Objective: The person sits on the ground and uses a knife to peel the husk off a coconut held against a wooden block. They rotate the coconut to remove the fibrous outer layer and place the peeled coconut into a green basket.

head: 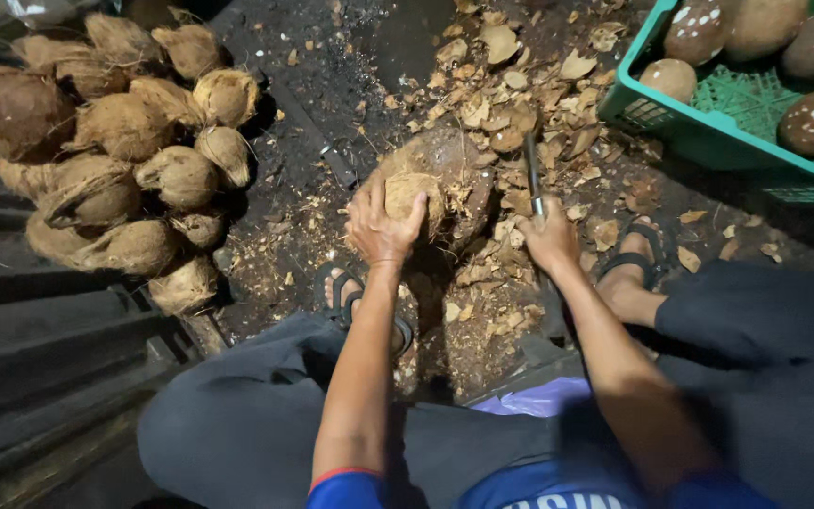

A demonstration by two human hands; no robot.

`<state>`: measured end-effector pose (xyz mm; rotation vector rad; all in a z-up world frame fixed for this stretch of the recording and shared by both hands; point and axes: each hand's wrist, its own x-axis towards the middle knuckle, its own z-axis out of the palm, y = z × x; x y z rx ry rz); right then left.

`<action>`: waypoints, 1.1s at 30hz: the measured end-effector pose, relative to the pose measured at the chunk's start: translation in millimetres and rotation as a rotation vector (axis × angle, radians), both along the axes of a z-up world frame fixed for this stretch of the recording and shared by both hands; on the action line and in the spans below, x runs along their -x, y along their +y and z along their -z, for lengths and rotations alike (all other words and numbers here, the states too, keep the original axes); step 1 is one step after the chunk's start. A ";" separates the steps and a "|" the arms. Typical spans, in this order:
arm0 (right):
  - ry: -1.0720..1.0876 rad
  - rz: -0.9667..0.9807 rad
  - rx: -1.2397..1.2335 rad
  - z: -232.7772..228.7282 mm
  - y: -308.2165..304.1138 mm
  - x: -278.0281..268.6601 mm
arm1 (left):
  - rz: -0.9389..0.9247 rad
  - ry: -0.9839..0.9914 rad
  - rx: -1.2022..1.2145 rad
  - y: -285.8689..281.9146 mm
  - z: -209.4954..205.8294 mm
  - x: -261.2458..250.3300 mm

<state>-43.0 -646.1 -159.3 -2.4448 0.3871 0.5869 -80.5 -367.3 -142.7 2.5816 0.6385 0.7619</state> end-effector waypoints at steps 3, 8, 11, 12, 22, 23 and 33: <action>-0.826 -0.339 -0.055 -41.7 33.5 3.3 | -0.012 0.016 -0.013 1.7 9.8 -1.9; -0.735 -0.622 -0.067 -25.5 94.3 -10.2 | 0.005 -0.024 0.019 -4.0 -23.1 -2.7; -0.709 -0.733 0.030 9.2 100.6 -20.0 | -0.017 -0.057 0.034 -3.5 -19.4 -5.6; -0.745 -0.752 0.051 16.9 97.9 -18.9 | -0.039 -0.039 0.038 -5.6 -10.5 -4.0; -0.556 -0.811 0.048 -14.1 95.6 -20.7 | -0.040 0.010 0.145 -1.0 -6.4 -16.7; -0.517 -0.781 0.041 -12.0 96.6 -21.3 | -0.030 0.056 0.232 -0.1 -8.4 -18.7; -0.186 -0.482 -0.038 -22.0 99.0 -27.6 | -0.010 0.146 0.275 3.0 6.9 -31.5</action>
